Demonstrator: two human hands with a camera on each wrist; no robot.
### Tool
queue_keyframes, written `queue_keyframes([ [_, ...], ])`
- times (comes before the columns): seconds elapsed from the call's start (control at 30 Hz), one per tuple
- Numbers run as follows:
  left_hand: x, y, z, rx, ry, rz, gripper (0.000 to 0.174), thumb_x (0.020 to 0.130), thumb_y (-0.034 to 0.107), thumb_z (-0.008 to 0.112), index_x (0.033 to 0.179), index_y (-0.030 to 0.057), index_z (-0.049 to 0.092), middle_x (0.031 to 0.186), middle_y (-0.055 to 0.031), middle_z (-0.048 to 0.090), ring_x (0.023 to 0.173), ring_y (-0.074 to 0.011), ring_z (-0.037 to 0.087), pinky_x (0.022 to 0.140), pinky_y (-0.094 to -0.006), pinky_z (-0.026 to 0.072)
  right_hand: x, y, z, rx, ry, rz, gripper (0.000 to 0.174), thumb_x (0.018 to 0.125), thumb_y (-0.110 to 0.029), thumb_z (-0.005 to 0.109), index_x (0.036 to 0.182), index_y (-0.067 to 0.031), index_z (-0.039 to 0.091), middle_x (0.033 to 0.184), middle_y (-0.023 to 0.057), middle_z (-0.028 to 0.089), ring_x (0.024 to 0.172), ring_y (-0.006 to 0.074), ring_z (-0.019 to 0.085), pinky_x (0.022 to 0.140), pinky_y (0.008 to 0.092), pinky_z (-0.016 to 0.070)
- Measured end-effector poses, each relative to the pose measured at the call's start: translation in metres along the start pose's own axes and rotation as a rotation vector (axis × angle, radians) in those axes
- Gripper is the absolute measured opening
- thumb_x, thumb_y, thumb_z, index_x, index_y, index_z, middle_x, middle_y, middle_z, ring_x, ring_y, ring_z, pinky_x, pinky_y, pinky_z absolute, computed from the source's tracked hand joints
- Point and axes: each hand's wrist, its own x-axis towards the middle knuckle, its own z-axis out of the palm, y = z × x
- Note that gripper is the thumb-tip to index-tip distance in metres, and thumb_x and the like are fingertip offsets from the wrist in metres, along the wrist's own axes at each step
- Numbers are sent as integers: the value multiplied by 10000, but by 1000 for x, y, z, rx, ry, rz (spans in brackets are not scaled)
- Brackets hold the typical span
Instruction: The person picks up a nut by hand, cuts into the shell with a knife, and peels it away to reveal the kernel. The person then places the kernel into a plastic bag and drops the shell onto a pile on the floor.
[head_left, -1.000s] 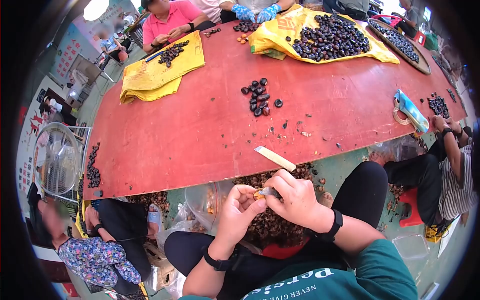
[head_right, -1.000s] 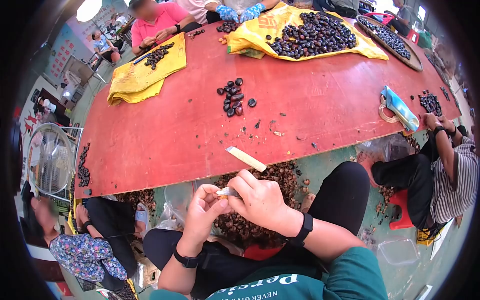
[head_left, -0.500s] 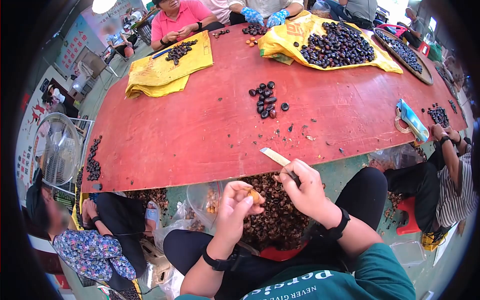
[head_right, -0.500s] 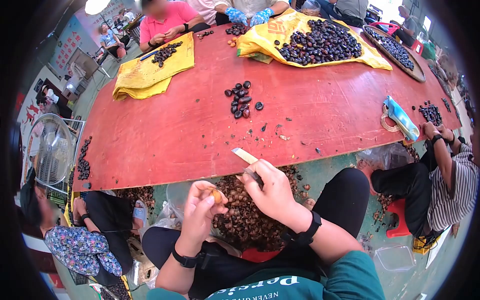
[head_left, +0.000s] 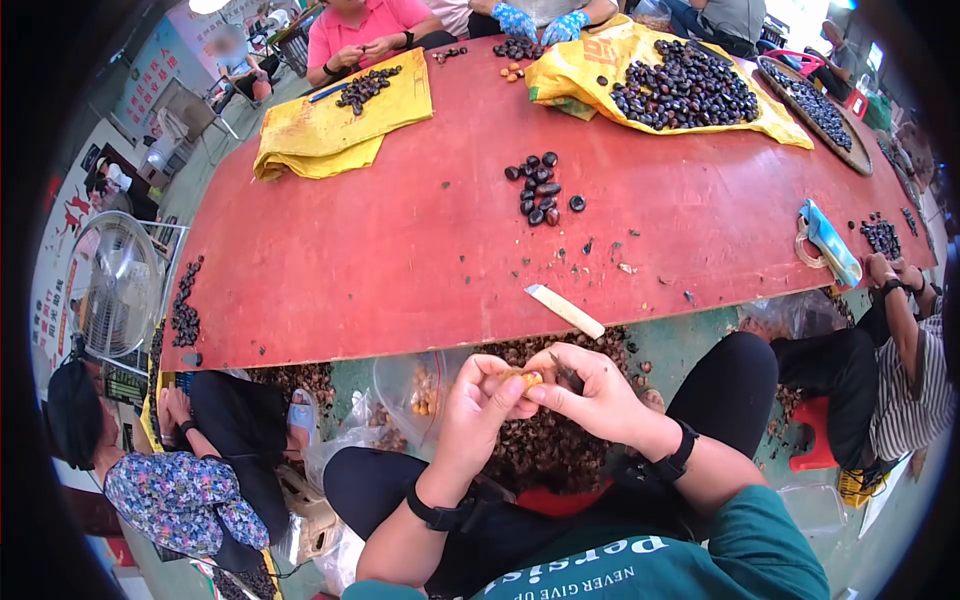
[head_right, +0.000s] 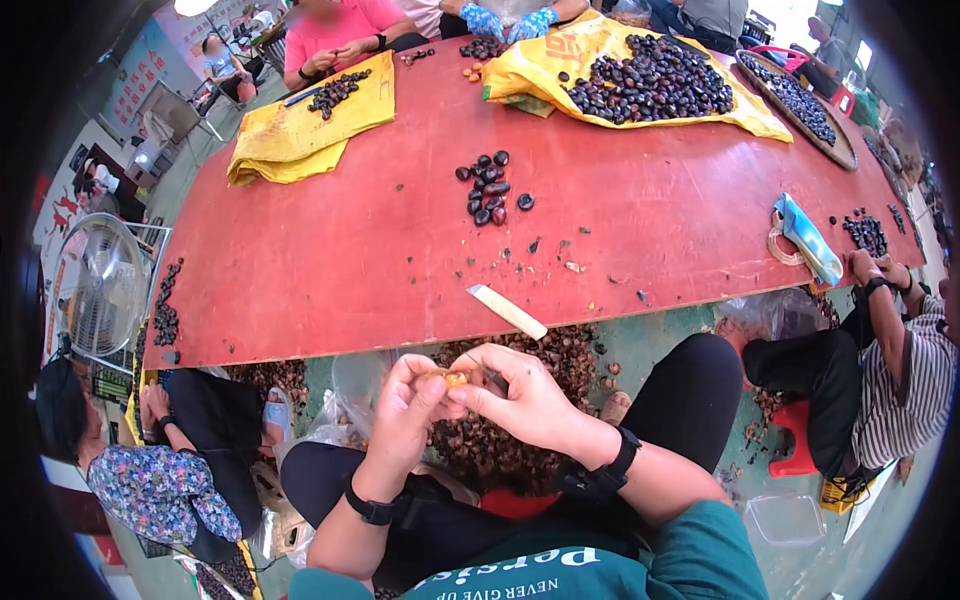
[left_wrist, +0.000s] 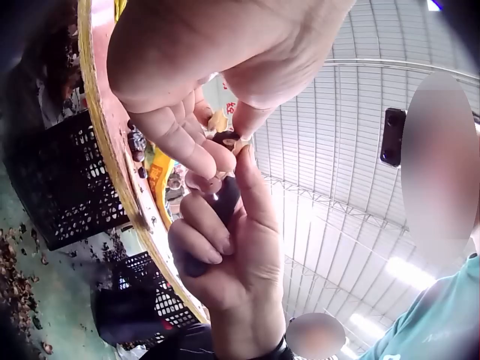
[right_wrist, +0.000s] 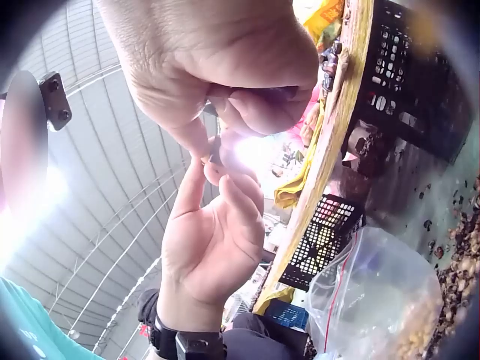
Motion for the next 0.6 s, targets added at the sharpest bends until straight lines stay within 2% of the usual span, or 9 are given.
queue_keyframes([
  [0.03,0,3,1,-74,-2,-38,251,1015,143,620,1212,46,499,1045,-95,688,859,-129,692,785,-289,608,-1,-1,1,41,-8,48,248,951,-199,699,1102,-7,661,933,12,655,845,75,575,754,275,484],
  [0.1,-1,14,5,-223,-3,-117,267,1020,160,615,1229,47,493,1032,-100,694,840,-126,692,783,-288,609,1,4,4,279,31,-11,218,979,-177,673,1118,-13,642,975,-6,659,893,48,576,791,246,491],
  [0.17,-1,14,8,34,72,-83,160,1001,156,646,1096,42,586,904,-59,707,744,-80,659,682,-226,555,-2,-4,1,437,69,86,202,979,-158,667,1116,-12,640,983,-2,663,913,50,586,802,239,495],
  [0.23,0,6,0,364,64,-42,111,975,141,682,990,42,633,824,-26,704,702,-47,629,628,-194,505,-2,-3,1,313,117,14,201,963,-149,685,1110,-18,643,920,-33,627,821,28,542,722,213,450],
  [0.27,-1,-1,5,396,107,26,138,930,111,734,842,59,642,705,45,638,628,-2,525,559,-184,396,-2,0,2,246,136,-20,204,955,-146,693,1109,-21,645,901,-41,614,792,22,523,699,209,433],
  [0.37,-5,-4,5,531,83,72,156,903,90,763,828,76,626,651,88,557,588,4,440,531,-200,348,-2,1,1,77,185,-91,213,919,-132,725,1094,-35,651,831,-60,551,688,12,444,619,202,367],
  [0.5,0,-3,0,677,95,238,178,951,136,717,819,57,628,764,49,567,662,-40,478,592,-212,371,-4,2,3,66,213,-75,210,912,-124,728,1086,-37,648,817,-59,531,667,15,434,603,207,368],
  [0.53,1,-2,1,540,19,234,155,996,194,659,1017,42,638,997,-14,625,847,-82,601,719,-225,490,-3,4,4,77,222,-75,209,912,-123,727,1084,-37,647,814,-60,526,662,16,430,600,208,367],
  [0.6,0,5,16,149,4,93,233,1015,214,625,1171,47,576,1130,-43,616,981,-117,628,820,-257,536,-1,9,9,85,258,-71,209,907,-119,731,1080,-38,647,814,-57,516,667,21,429,601,211,369],
])
